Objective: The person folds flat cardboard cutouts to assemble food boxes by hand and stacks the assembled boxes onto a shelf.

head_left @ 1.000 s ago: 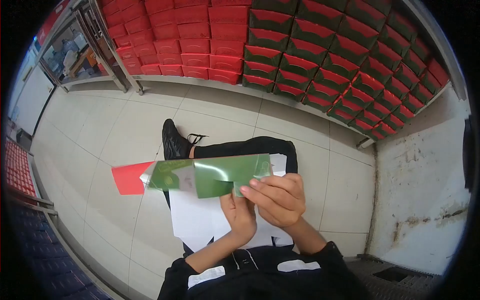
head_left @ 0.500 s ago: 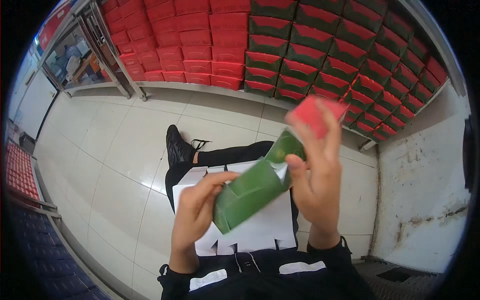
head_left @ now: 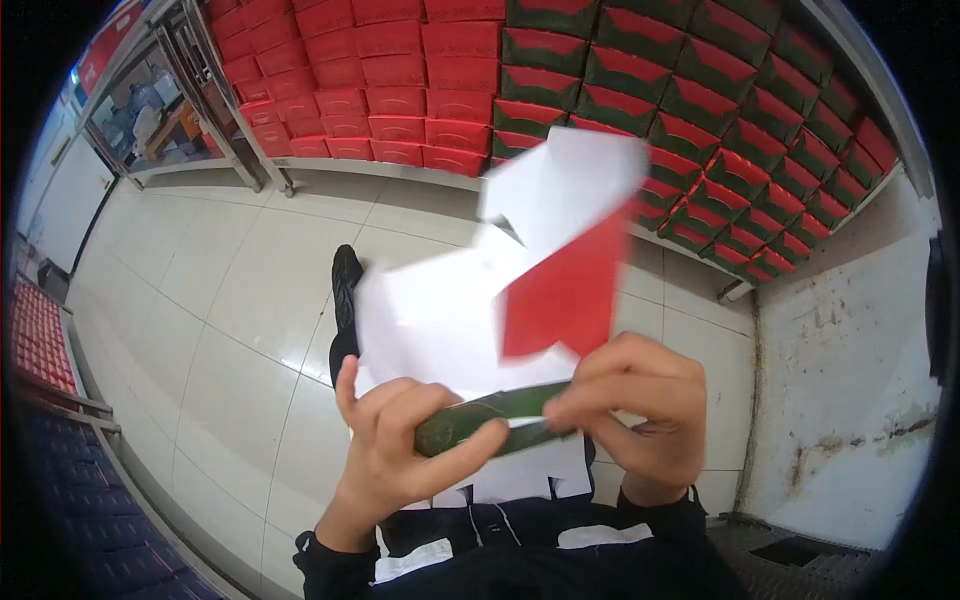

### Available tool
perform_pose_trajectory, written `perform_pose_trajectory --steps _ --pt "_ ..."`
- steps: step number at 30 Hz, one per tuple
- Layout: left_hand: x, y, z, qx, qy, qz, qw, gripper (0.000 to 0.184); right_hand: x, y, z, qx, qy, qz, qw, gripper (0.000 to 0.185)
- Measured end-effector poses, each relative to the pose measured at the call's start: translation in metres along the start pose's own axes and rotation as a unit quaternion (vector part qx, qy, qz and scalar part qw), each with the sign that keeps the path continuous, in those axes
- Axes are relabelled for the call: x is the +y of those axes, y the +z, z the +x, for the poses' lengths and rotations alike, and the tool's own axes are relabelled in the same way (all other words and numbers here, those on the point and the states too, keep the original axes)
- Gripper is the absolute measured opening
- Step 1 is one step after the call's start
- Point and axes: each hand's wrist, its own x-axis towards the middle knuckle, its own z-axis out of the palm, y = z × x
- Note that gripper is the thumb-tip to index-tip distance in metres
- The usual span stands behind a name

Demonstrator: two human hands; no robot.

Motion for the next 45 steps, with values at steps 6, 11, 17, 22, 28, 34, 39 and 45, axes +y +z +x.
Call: perform_pose_trajectory --steps 6,11,17,22,28,34,39,45 --pt "-0.012 0.002 0.005 0.033 -0.005 0.003 0.999 0.04 0.014 0.022 0.006 0.181 -0.035 -0.017 0.983 0.023" --pt "-0.035 0.01 -0.002 -0.007 0.043 -0.03 0.999 0.04 0.045 0.032 0.008 0.022 -0.036 0.073 0.996 0.021" --pt "-0.047 0.019 -0.017 0.137 0.209 0.014 0.968 0.068 0.044 0.047 0.002 0.006 -0.012 0.129 0.992 0.019" --pt "-0.057 0.024 -0.02 0.178 0.208 0.043 0.961 0.069 0.039 0.063 0.001 0.033 -0.046 0.065 0.996 0.027" --pt "-0.039 0.011 -0.017 0.078 0.096 0.086 0.989 0.071 0.045 0.078 0.01 -0.032 -0.136 -0.159 0.977 0.073" --pt "-0.052 0.003 -0.017 0.175 -0.103 0.094 0.975 0.087 0.087 0.05 0.021 -0.056 -0.059 0.084 0.993 0.06" --pt "-0.107 0.001 -0.044 0.245 -0.223 -0.274 0.903 0.105 0.165 0.046 0.006 -0.071 0.007 0.354 0.932 0.072" --pt "-0.112 -0.001 -0.039 0.061 -0.034 -0.278 0.958 0.035 0.159 0.067 0.009 0.068 0.24 0.293 0.923 0.061"
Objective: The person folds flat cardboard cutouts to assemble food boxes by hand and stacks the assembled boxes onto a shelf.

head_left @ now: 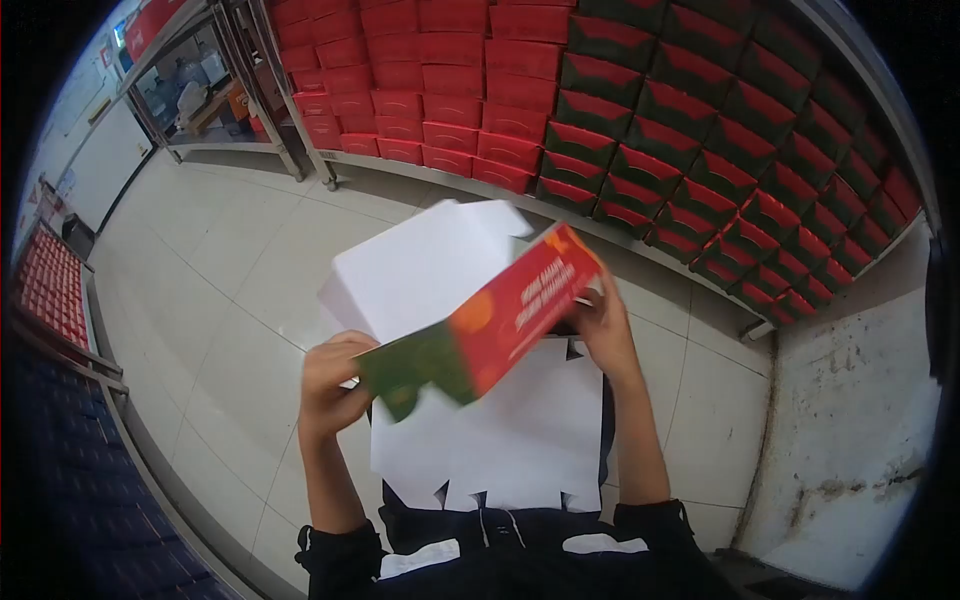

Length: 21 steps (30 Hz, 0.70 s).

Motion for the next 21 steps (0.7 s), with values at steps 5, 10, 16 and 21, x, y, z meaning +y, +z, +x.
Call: perform_pose_trajectory --steps 5,10,16,21 --pt "0.049 0.035 0.044 -0.111 -0.08 0.176 0.975 0.01 -0.071 0.039 -0.033 0.08 -0.256 -0.182 0.946 0.039" --pt "0.058 0.054 0.059 -0.198 -0.236 0.07 0.949 0.012 -0.095 0.031 -0.036 -0.211 -0.175 -0.262 0.925 0.023" --pt "0.057 0.069 0.063 -0.226 -0.265 0.045 0.936 0.014 -0.089 0.038 -0.057 0.023 -0.197 -0.265 0.944 0.017" --pt "0.058 0.076 0.063 -0.29 -0.173 0.048 0.94 0.013 -0.082 0.026 -0.058 -0.165 -0.144 -0.255 0.942 0.015"
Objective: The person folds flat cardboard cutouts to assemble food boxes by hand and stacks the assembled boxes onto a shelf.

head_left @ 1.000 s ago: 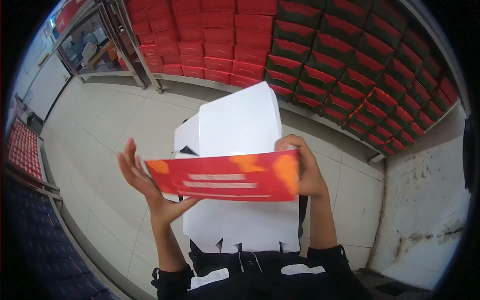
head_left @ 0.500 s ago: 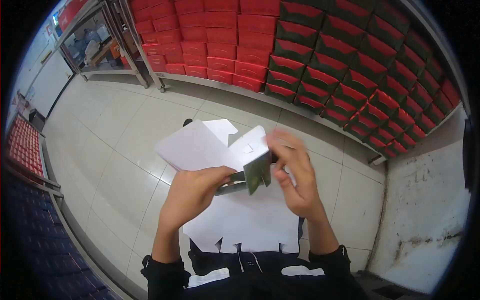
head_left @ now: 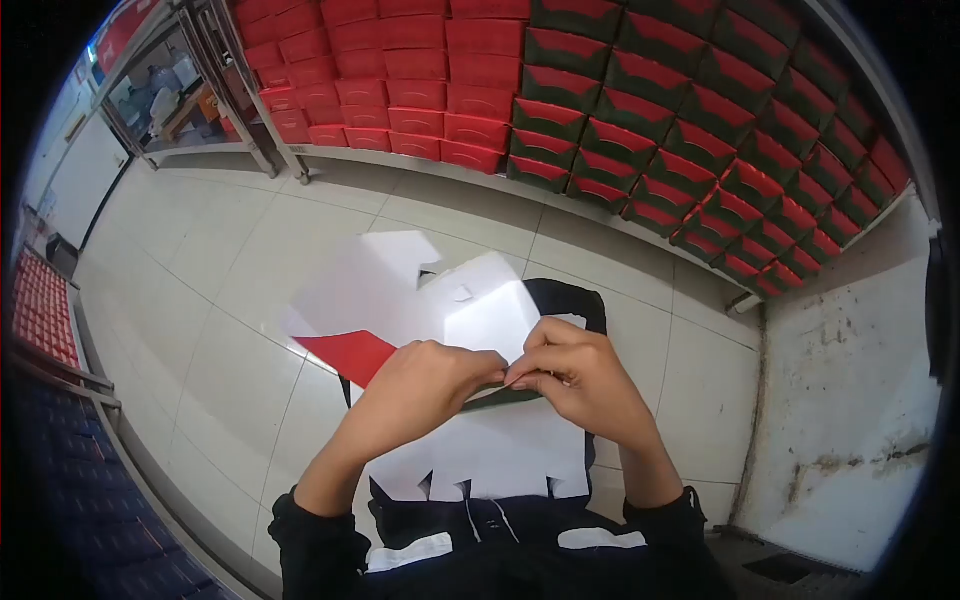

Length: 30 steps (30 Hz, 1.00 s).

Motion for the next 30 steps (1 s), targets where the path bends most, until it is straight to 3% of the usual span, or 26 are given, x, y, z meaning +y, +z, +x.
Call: perform_pose_trajectory --steps 3,5,6,8,9,10,12,13,14,16,17,18,19,20,22,24,26,27,29,30 --pt "-0.001 -0.001 0.0 0.02 -0.006 0.002 1.0 0.013 -0.006 0.007 0.0 0.006 0.02 -0.042 0.999 0.017" --pt "0.007 -0.007 -0.003 0.022 -0.101 -0.084 0.991 0.012 -0.007 0.023 0.0 0.166 -0.017 -0.117 0.979 0.025" --pt "0.009 -0.006 -0.004 0.022 -0.102 -0.083 0.991 0.012 -0.001 0.029 -0.003 0.166 -0.018 -0.115 0.979 0.025" --pt "0.015 0.002 -0.01 0.114 -0.043 -0.019 0.992 0.016 0.02 0.048 -0.014 0.341 -0.185 -0.224 0.894 0.033" --pt "0.012 0.011 -0.013 0.185 0.009 -0.06 0.981 0.016 0.035 0.057 -0.02 0.361 -0.273 -0.209 0.867 0.031" --pt "0.014 0.017 -0.013 0.186 0.01 -0.057 0.981 0.016 0.037 0.064 -0.028 0.355 -0.323 -0.208 0.852 0.03" --pt "0.019 0.03 -0.016 0.383 0.038 -0.164 0.908 0.017 0.036 0.075 -0.044 0.313 -0.384 -0.227 0.839 0.03" --pt "0.017 0.038 -0.028 0.339 -0.021 -0.187 0.922 0.02 0.038 0.083 -0.047 0.233 -0.354 -0.181 0.888 0.032" --pt "0.017 0.043 -0.029 0.339 -0.019 -0.185 0.922 0.02 0.035 0.085 -0.046 0.16 -0.304 -0.132 0.93 0.035" --pt "0.024 0.058 -0.021 0.402 0.1 -0.37 0.832 0.027 0.026 0.088 -0.038 0.089 -0.144 -0.012 0.986 0.044" --pt "0.028 0.066 -0.016 0.423 0.157 -0.456 0.767 0.031 0.027 0.093 -0.042 0.113 -0.094 0.027 0.989 0.055" --pt "0.03 0.074 -0.012 0.437 0.211 -0.537 0.69 0.035 0.038 0.106 -0.047 0.17 -0.069 0.228 0.956 0.064" --pt "0.027 0.08 -0.012 0.441 0.236 -0.575 0.647 0.037 0.013 0.103 -0.034 0.268 -0.094 0.379 0.881 0.06" --pt "0.024 0.087 -0.011 0.443 0.262 -0.61 0.602 0.039 -0.006 0.093 -0.025 0.311 -0.102 0.452 0.83 0.059" --pt "0.014 0.096 -0.011 0.485 0.212 -0.653 0.542 0.04 -0.031 0.074 -0.012 0.416 -0.076 0.515 0.746 0.052" --pt "0.011 0.092 -0.009 0.499 0.201 -0.639 0.549 0.041 -0.033 0.059 -0.013 0.475 -0.036 0.512 0.715 0.048" --pt "-0.001 0.088 -0.01 0.537 0.202 -0.616 0.539 0.044 -0.032 0.048 -0.019 0.344 0.034 0.434 0.832 0.044" --pt "-0.004 0.088 -0.011 0.545 0.174 -0.607 0.551 0.042 -0.035 0.052 -0.017 0.344 0.035 0.436 0.831 0.044" --pt "-0.003 0.087 -0.008 0.545 0.19 -0.594 0.561 0.042 -0.044 0.068 -0.01 0.374 0.077 0.534 0.754 0.057" --pt "-0.002 0.087 -0.006 0.544 0.208 -0.58 0.57 0.043 -0.041 0.078 -0.007 0.375 0.078 0.533 0.754 0.057"
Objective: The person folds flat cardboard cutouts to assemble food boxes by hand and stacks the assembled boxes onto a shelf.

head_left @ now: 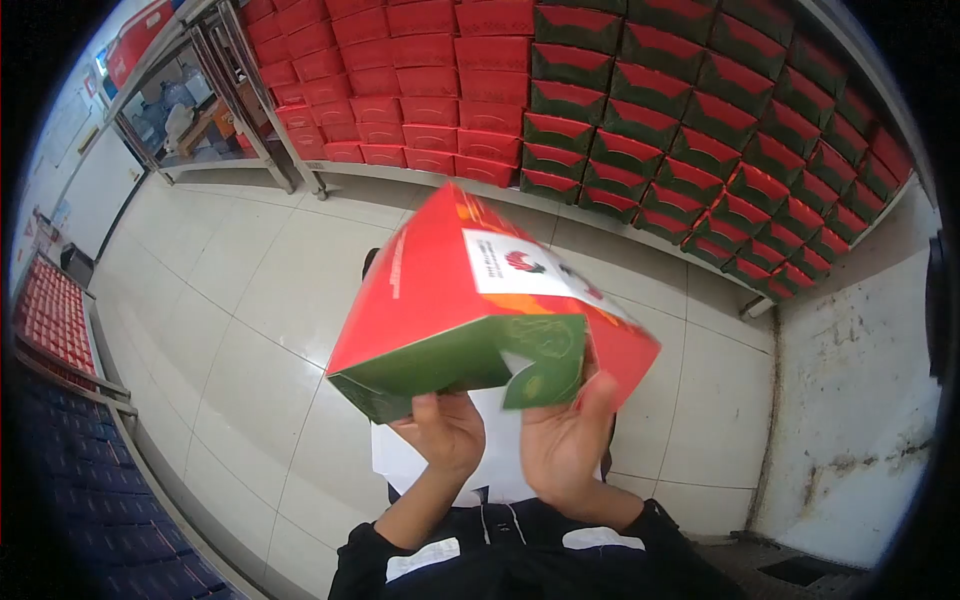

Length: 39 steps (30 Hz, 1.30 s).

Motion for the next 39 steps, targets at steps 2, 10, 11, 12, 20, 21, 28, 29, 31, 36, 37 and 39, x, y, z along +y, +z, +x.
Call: perform_pose_trajectory --steps 2,10,11,12,20,21,28,29,31,36,37,39 --pt "-0.004 0.001 -0.005 0.014 0.0 0.015 1.0 0.043 0.03 -0.005 0.005 -0.114 -0.203 0.158 0.96 0.072" --pt "-0.009 -0.037 -0.004 0.039 -0.028 0.043 0.998 0.046 -0.021 -0.005 0.019 -0.013 -0.168 -0.149 0.974 0.035" --pt "-0.014 -0.045 -0.003 0.029 0.002 0.079 0.996 0.046 -0.023 -0.007 0.021 -0.022 -0.106 -0.07 0.992 0.029" --pt "-0.016 -0.044 0.001 0.018 0.032 0.116 0.993 0.046 -0.021 -0.008 0.019 -0.023 -0.105 -0.07 0.992 0.029" --pt "-0.005 -0.006 -0.002 0.071 0.041 0.218 0.972 0.032 0.036 -0.022 0.019 -0.04 -0.032 -0.04 0.998 0.027" --pt "0.004 -0.005 0.006 0.048 0.01 0.249 0.967 0.031 0.035 -0.021 0.023 -0.043 -0.088 -0.132 0.986 0.028" --pt "0.002 -0.009 0.002 0.104 -0.15 0.156 0.971 0.022 0.024 -0.006 0.016 -0.123 0.259 0.14 0.948 0.033" --pt "-0.002 -0.014 0.005 0.099 -0.163 0.154 0.969 0.023 0.028 -0.005 0.017 -0.12 0.2 0.105 0.967 0.032" --pt "0.008 -0.004 0.007 0.114 -0.299 0.07 0.945 0.026 0.034 -0.013 0.025 -0.131 0.061 -0.065 0.987 0.028" --pt "0.049 0.005 -0.013 0.036 -0.336 0.256 0.906 0.106 -0.001 -0.026 0.034 -0.254 -0.176 -0.489 0.816 0.02" --pt "0.048 0.002 -0.006 -0.048 -0.201 0.383 0.9 0.115 -0.004 -0.022 0.035 -0.306 -0.187 -0.536 0.764 0.021" --pt "0.041 -0.007 0.014 -0.184 -0.049 0.506 0.841 0.126 0.004 -0.015 0.038 -0.391 -0.081 -0.629 0.667 0.02"
